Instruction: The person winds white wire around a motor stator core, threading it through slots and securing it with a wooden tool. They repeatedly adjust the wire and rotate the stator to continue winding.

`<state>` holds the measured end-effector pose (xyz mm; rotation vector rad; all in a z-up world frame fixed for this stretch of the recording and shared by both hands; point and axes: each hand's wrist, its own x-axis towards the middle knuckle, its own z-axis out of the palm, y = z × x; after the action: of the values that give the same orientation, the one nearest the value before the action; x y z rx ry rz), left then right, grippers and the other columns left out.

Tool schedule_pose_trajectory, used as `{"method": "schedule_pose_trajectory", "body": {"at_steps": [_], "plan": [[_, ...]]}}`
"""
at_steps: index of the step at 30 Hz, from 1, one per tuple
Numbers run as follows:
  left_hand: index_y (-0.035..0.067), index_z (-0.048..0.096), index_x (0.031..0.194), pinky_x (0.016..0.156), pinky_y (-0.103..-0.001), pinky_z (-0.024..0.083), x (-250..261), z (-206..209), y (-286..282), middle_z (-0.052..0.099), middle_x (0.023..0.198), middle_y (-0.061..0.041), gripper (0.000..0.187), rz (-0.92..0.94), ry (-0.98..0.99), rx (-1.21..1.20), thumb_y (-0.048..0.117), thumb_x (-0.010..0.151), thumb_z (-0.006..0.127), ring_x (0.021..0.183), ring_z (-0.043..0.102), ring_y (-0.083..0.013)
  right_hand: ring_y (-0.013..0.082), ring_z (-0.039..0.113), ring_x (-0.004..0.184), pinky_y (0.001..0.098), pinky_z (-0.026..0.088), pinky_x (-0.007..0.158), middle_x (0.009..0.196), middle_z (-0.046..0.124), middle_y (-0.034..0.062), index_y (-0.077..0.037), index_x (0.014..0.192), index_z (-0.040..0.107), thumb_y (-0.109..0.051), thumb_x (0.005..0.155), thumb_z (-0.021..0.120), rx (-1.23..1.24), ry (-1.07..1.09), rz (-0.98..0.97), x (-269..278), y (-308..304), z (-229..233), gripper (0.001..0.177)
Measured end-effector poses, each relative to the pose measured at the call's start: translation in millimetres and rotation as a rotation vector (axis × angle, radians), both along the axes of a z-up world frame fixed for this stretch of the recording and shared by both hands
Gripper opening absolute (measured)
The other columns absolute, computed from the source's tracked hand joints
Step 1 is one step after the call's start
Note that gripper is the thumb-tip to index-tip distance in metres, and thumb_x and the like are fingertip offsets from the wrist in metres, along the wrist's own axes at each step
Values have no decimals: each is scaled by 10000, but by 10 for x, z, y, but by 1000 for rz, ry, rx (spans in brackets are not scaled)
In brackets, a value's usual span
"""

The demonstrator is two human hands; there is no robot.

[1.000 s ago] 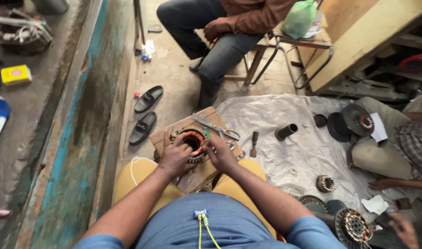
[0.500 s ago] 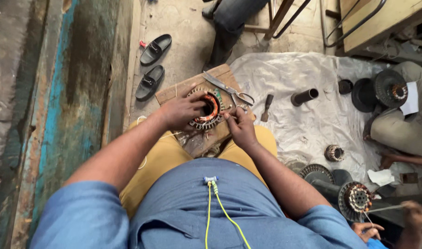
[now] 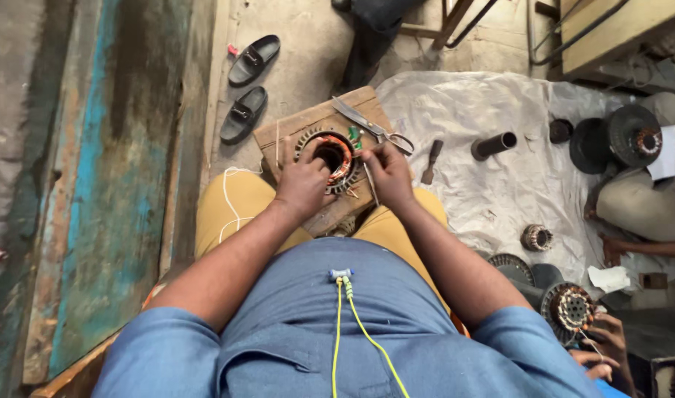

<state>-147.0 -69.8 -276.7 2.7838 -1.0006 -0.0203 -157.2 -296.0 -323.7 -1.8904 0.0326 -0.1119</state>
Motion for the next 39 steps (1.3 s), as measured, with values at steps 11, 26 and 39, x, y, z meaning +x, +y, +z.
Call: {"method": "schedule_pose_trajectory", "body": {"at_steps": [11,26,39], "plan": [[50,678,1215,1058,-453,452,33,-32,580,577,1375,-181,526,248,166,-686,325,800,847,1277,532,-366,142,719,1018,288,578,855,1127,752,61,-51,1082,637,-215,1033,642,339,223,-7,-153,-198,-62,172],[100,705,1264,1046,-478,417,177,85,351,581,1317,-147,458,123,-69,-180,302,856,751,1219,534,-314,139,727,1014,298,586,847,1144,764,59,-48,1093,672,-218,1010,676,282,227,35,-281,-224,16,189],[270,824,966,1115,-463,392,400,64,355,548,1490,16,150,-24,164,-130,285,835,754,1403,444,-230,132,721,1014,293,560,845,1146,767,43,-50,1118,696,-220,1004,682,246,240,67,-308,-243,12,205]]}}
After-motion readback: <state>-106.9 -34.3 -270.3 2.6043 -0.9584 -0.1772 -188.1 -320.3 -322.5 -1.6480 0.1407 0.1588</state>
